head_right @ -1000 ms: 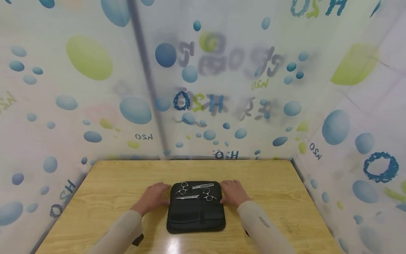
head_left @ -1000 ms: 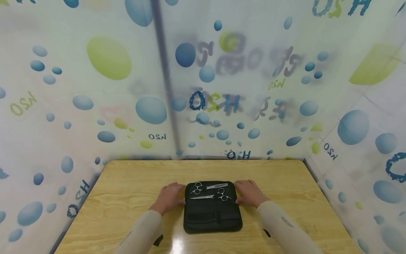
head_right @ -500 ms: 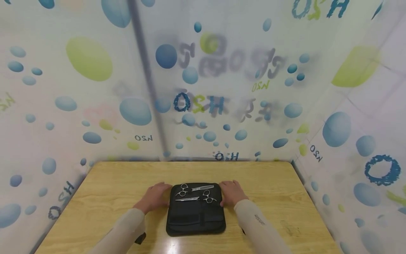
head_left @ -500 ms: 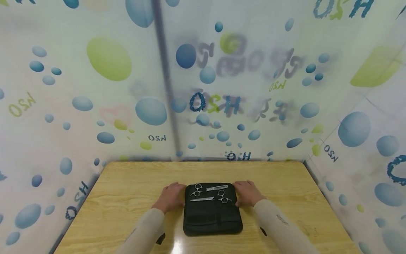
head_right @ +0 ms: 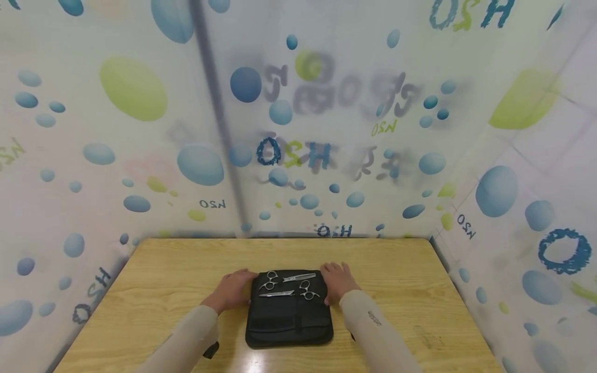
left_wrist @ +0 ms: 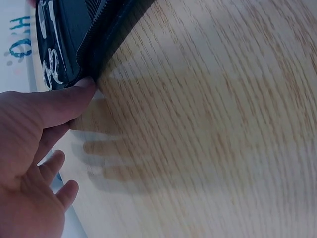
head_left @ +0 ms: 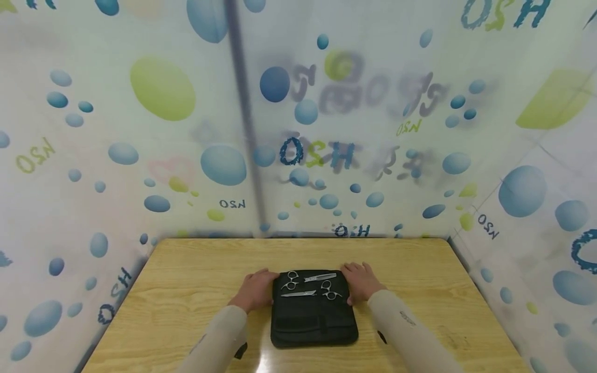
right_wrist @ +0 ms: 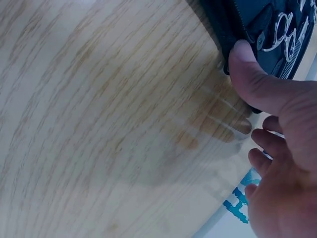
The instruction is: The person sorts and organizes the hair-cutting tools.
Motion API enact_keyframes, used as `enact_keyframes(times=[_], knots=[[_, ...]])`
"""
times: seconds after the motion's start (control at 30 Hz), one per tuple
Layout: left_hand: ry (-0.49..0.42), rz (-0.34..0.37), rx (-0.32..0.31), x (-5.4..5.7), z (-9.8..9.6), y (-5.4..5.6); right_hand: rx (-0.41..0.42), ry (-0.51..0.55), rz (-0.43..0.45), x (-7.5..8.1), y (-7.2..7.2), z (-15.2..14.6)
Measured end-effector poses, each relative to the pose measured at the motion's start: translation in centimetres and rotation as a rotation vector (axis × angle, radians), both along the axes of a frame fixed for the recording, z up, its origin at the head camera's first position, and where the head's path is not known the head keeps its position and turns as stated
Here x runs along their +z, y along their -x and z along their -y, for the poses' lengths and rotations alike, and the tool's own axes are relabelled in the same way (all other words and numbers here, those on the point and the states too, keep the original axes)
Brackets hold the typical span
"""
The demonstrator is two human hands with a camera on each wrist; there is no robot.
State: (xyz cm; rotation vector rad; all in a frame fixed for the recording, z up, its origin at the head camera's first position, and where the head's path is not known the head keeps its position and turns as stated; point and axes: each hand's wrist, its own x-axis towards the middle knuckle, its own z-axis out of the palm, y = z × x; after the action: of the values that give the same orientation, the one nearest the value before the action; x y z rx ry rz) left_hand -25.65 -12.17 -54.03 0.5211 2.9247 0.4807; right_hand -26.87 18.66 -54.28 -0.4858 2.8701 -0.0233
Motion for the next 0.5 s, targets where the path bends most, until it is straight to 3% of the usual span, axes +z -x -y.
enact_keyframes(times=[0.2,0.5], knots=[[0.007,0.024,0.004,0.06,-0.28,0.00,-0.026,-0.015,0.024,0.61,-0.17,0.37],[0.007,0.064,0.040,-0.29,-0.41,0.69,-0.050,0.049,0.017,-0.01,0.21,0.29]])
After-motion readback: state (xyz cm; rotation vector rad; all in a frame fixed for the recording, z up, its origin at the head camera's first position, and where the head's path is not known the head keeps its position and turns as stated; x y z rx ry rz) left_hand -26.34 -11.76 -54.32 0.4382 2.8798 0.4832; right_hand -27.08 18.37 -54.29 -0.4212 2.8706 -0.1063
